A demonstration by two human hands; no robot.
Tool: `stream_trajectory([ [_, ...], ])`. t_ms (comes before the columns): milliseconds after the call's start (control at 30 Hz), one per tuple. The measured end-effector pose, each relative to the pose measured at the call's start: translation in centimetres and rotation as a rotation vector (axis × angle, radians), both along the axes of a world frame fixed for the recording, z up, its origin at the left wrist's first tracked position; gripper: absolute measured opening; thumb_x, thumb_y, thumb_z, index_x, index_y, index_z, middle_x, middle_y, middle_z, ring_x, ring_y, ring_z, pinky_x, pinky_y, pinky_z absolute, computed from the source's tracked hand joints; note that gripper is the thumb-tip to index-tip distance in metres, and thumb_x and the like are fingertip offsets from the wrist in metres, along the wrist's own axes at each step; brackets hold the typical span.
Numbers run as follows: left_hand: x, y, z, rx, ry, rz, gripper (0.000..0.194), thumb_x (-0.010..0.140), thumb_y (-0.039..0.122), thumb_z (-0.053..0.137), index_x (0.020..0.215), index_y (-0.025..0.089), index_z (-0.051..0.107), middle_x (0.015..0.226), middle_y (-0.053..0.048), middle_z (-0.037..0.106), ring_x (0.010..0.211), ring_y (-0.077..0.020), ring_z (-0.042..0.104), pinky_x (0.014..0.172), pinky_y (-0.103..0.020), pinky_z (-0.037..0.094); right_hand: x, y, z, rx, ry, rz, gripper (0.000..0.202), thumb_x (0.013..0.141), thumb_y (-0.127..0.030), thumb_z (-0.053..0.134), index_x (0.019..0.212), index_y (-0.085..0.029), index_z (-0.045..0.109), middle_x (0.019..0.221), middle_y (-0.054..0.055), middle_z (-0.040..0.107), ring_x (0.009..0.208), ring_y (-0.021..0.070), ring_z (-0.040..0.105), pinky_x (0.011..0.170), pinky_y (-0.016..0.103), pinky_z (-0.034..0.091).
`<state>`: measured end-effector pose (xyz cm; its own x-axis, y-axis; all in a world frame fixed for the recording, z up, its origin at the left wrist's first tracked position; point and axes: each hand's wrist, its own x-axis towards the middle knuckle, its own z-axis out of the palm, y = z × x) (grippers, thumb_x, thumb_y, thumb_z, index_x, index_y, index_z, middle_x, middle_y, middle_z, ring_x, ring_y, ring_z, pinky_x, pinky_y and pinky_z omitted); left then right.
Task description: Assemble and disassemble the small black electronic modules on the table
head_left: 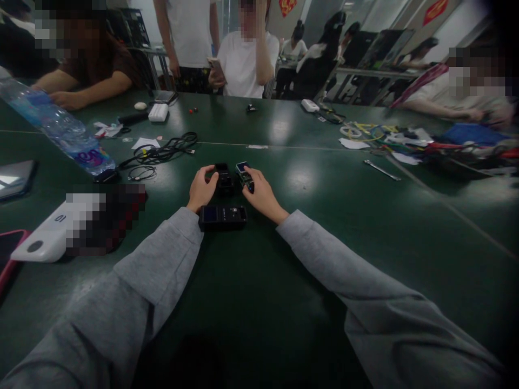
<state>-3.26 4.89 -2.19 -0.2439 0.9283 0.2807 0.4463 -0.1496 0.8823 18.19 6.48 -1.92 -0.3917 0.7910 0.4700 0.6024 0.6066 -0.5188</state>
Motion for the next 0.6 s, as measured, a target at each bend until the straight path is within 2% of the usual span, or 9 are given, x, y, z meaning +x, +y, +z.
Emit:
stream_trajectory([
  [100,0.0,0.0,0.0,-0.01,-0.013,0.006,0.033,0.093,0.033,0.058,0.124,0.023,0.06,0.131,-0.009,0.064,0.108,-0.0236,0.065,0.101,-0.045,0.049,0.6,-0.4,0.3,-0.028,0.014,0.031,0.06,0.092,-0.027,0.057,0.149,-0.026,0.041,0.143,0.011,0.049,0.13,0.0303,0.052,0.11,0.056,0.046],
  [200,0.0,0.0,0.1,-0.014,-0.013,-0.006,0.034,0.094,0.035,0.057,0.126,0.023,0.06,0.133,-0.009,0.064,0.108,-0.0236,0.066,0.101,-0.046,0.049,1.6,-1.7,0.7,-0.032,0.025,0.046,0.056,0.093,-0.025,0.054,0.148,-0.027,0.042,0.141,0.011,0.051,0.129,0.0302,0.053,0.11,0.056,0.046],
  [367,0.0,0.0,0.1,-0.021,-0.003,-0.012,0.036,0.093,0.033,0.057,0.127,0.022,0.06,0.132,-0.009,0.065,0.116,-0.0241,0.064,0.105,-0.045,0.046,5.5,-6.9,1.5,-0.035,-0.023,0.084,0.054,0.097,-0.028,0.049,0.15,-0.026,0.038,0.143,0.012,0.049,0.131,0.0292,0.051,0.112,0.055,0.045],
  [467,0.0,0.0,0.0,-0.025,-0.005,-0.009,0.037,0.094,0.034,0.057,0.129,0.021,0.06,0.133,-0.01,0.065,0.115,-0.0242,0.065,0.104,-0.045,0.047,10.9,-10.9,1.4,-0.049,-0.112,0.028,0.055,0.099,-0.034,0.047,0.153,-0.033,0.034,0.146,0.009,0.047,0.132,0.0299,0.052,0.112,0.057,0.045],
  [600,-0.1,0.1,-0.1,-0.015,0.007,-0.01,0.035,0.094,0.034,0.057,0.127,0.023,0.061,0.132,-0.009,0.066,0.114,-0.0242,0.065,0.104,-0.046,0.047,23.1,-15.0,0.9,-0.015,-0.192,-0.268,0.06,0.096,-0.049,0.049,0.152,-0.047,0.031,0.138,0.013,0.054,0.124,0.0372,0.057,0.103,0.064,0.047],
])
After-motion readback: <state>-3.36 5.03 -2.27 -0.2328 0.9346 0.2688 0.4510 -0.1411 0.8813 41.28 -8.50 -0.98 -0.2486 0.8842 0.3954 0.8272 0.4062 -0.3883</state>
